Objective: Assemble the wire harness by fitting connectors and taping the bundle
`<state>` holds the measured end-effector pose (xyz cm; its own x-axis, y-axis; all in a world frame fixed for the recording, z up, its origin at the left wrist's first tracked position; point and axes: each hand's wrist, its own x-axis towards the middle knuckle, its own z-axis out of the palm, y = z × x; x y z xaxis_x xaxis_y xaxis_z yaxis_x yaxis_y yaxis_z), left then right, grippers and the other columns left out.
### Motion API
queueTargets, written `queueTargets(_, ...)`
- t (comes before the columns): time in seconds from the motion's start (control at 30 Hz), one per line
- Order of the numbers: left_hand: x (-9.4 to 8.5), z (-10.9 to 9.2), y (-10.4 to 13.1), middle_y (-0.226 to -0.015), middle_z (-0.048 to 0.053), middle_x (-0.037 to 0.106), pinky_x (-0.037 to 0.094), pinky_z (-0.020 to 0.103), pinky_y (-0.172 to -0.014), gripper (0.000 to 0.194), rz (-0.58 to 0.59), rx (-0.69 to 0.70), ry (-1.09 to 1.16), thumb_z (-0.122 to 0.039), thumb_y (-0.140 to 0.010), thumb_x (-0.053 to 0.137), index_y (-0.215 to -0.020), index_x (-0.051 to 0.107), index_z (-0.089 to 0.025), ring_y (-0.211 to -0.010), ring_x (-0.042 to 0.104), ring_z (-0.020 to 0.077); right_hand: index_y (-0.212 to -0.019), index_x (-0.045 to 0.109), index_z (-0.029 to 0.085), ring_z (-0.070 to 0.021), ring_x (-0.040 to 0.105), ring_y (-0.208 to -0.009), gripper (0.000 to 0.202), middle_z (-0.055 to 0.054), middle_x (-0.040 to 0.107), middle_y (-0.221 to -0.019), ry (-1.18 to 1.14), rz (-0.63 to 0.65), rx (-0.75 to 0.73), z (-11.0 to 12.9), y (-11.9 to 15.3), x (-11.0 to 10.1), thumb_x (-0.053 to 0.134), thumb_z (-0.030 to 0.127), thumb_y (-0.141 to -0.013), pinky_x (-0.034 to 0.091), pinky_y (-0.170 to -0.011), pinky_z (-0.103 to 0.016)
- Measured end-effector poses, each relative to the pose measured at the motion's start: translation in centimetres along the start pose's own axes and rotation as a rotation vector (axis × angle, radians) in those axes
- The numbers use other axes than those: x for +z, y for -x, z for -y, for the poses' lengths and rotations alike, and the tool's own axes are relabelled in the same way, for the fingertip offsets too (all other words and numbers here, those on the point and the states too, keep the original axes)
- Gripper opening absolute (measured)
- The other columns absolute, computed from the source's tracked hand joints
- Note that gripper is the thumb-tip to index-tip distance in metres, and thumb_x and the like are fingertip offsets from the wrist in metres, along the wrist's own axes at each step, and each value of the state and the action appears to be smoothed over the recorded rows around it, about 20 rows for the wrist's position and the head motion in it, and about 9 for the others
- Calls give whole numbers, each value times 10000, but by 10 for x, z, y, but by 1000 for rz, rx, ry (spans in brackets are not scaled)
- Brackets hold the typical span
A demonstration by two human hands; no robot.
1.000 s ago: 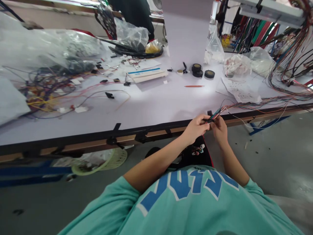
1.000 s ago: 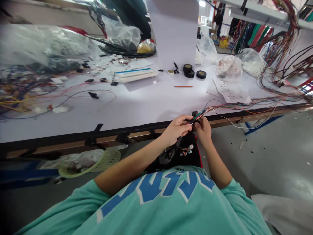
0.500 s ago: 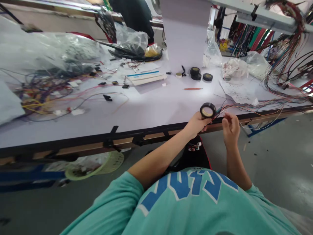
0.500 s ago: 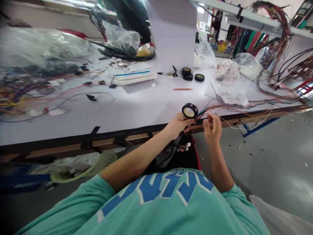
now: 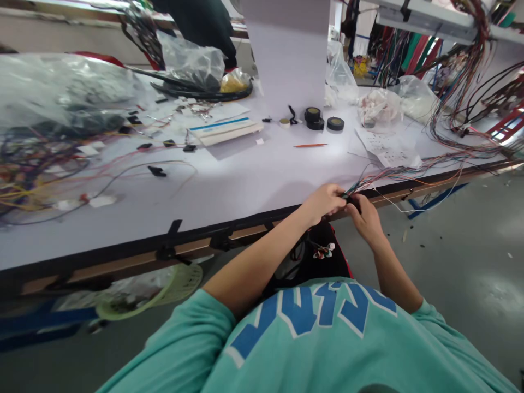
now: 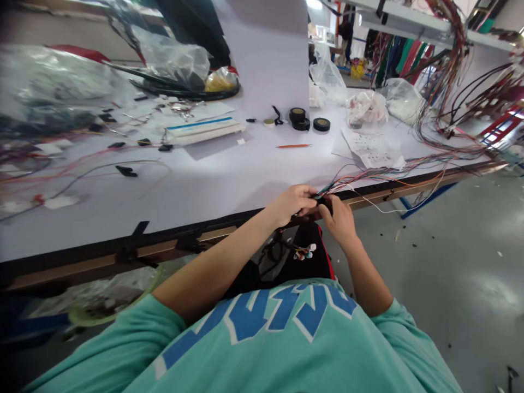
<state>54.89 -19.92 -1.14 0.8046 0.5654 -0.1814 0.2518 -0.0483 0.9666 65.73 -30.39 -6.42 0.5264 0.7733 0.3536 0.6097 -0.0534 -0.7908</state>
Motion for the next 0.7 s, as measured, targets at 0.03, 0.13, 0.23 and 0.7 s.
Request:
queueTargets(0.03, 1, -2, -1, -521, -46, 509, 330, 189, -448, 91, -39, 18, -119, -147, -782, 531, -854, 584, -128, -426, 430, 60, -827, 540, 216, -202, 579, -810, 174, -42, 636, -832, 42, 34, 54, 5, -2, 5, 483, 371, -771, 425, -778, -345)
queueTargets(0.13, 3, -9, -4, -779, 54, 654, 433, 242, -628, 207, -171, 103, -622, -294, -838, 498, -913, 612, -139, -714, 598, 147, -769, 503, 217, -179, 574, -765, 150, -16, 636, -742, 46, 177, 218, 17, -16, 17, 400, 320, -805, 411, -717, -294)
queueTargets(0.23, 6, -17, -6, -968, 106, 676, 441, 290, -783, 286, -218, 98, -999, -292, -894, 393, -991, 617, -143, -951, 614, 215, -769, 477, 221, -155, 563, -658, 136, 20, 598, -609, 31, 226, 272, 21, -31, 22, 374, 294, -819, 390, -656, -266)
queueTargets(0.7, -6, -21, -21, -1024, 135, 663, 447, 304, -767, 376, -276, 68, -1124, -317, -916, 290, -1036, 592, -128, -981, 614, 245, -797, 545, 232, -131, 602, -690, 232, 33, 624, -699, -866, -9, 390, -12, -56, 16, 610, 444, -728, 452, -673, -268)
